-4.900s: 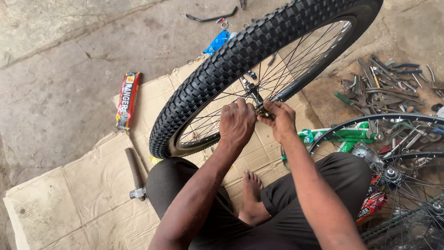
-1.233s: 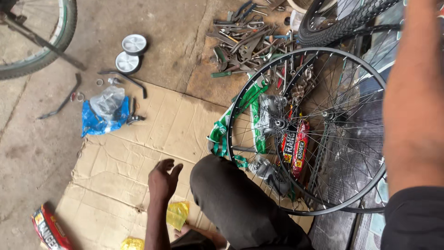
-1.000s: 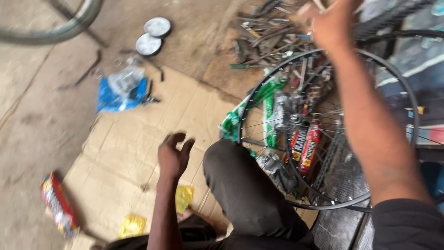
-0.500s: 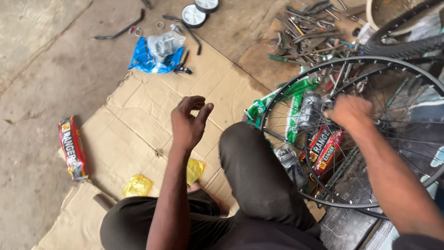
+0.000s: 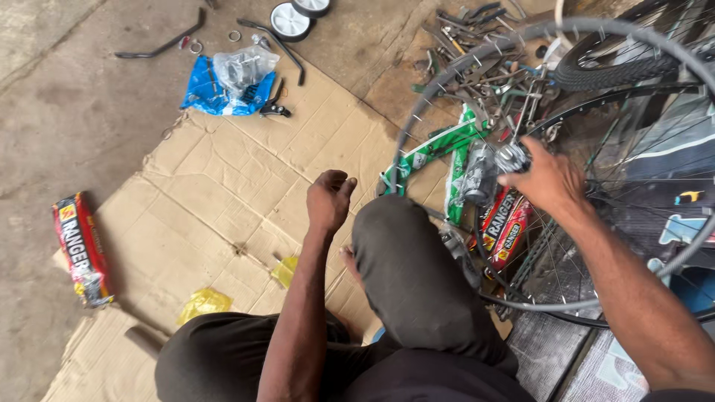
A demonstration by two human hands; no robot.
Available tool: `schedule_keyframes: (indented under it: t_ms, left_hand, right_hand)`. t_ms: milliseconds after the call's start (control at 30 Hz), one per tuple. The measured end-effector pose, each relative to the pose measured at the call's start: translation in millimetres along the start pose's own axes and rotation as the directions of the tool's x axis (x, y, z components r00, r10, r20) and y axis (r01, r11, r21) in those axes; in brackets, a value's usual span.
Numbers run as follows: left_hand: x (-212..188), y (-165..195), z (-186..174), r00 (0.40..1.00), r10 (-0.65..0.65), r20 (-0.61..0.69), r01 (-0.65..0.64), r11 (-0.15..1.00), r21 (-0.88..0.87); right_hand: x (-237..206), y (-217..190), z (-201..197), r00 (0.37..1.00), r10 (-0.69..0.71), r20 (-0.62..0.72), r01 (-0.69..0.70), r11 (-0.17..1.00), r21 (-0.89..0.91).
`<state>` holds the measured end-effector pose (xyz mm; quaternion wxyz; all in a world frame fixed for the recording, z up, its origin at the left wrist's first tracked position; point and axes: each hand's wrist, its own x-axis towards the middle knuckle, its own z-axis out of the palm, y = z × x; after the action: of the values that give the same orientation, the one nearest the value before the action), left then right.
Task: The person removes an old tire from a bicycle wheel using a tire lever and their hands. They then place a new tire onto the wheel rim, using a tire lever to secure the bead in place. The person also handles a new inner tube package.
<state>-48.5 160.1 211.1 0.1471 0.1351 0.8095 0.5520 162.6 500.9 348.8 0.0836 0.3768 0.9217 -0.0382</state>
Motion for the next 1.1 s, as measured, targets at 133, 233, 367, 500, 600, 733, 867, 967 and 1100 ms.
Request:
schedule_keyframes:
  t_ms: [133,233,367,500,600,733,867,967,1100]
  left_hand:
    - [-2,12,22,0.970,0.204,-0.129,-0.195,0.977,0.081]
    - [-7,16,24,0.892,0.410,-0.190,-0.381,0.909,0.169]
    - [-13,-2,-6,0.915,0.305,-0.264,-0.204,0.915,0.348]
    - [-11,-43,-53,0.897,0.079,-0.435,0.151,0.870,0.469]
    - [-19,-82,-71,0.858,-0.088,-0.505,0.369,0.791,0.488]
    - [-41,-130,-73,0.854,-0.122,-0.506,0.436,0.697,0.569]
    - [-62,-138,-76,0.867,-0.323,-0.379,0.490,0.688,0.535]
    - [-69,-101,-96,0.872,-0.313,-0.376,0.473,0.735,0.486]
    - [-96,-12,-151,0.823,-0.056,-0.565,0.351,0.833,0.428]
  right_hand:
    - [26,-55,-30,0.954,-0.285,-0.089,0.292,0.953,0.084]
    - [59,-119,-23,0.858,-0.476,-0.196,0.512,0.822,0.247]
    - [90,-227,36,0.785,-0.600,-0.151,0.556,0.577,0.598]
    - [91,-319,113,0.761,-0.646,0.066,0.512,0.659,0.550]
    - [75,-360,162,0.659,-0.750,0.050,0.607,0.570,0.553]
    - [50,-375,207,0.624,-0.772,0.122,0.561,0.551,0.617]
    - [36,-380,229,0.545,-0.817,0.186,0.566,0.523,0.637]
    - [33,-386,235,0.478,-0.873,0.100,0.643,0.426,0.636]
    - [35,-402,239,0.431,-0.880,0.198,0.632,0.451,0.630]
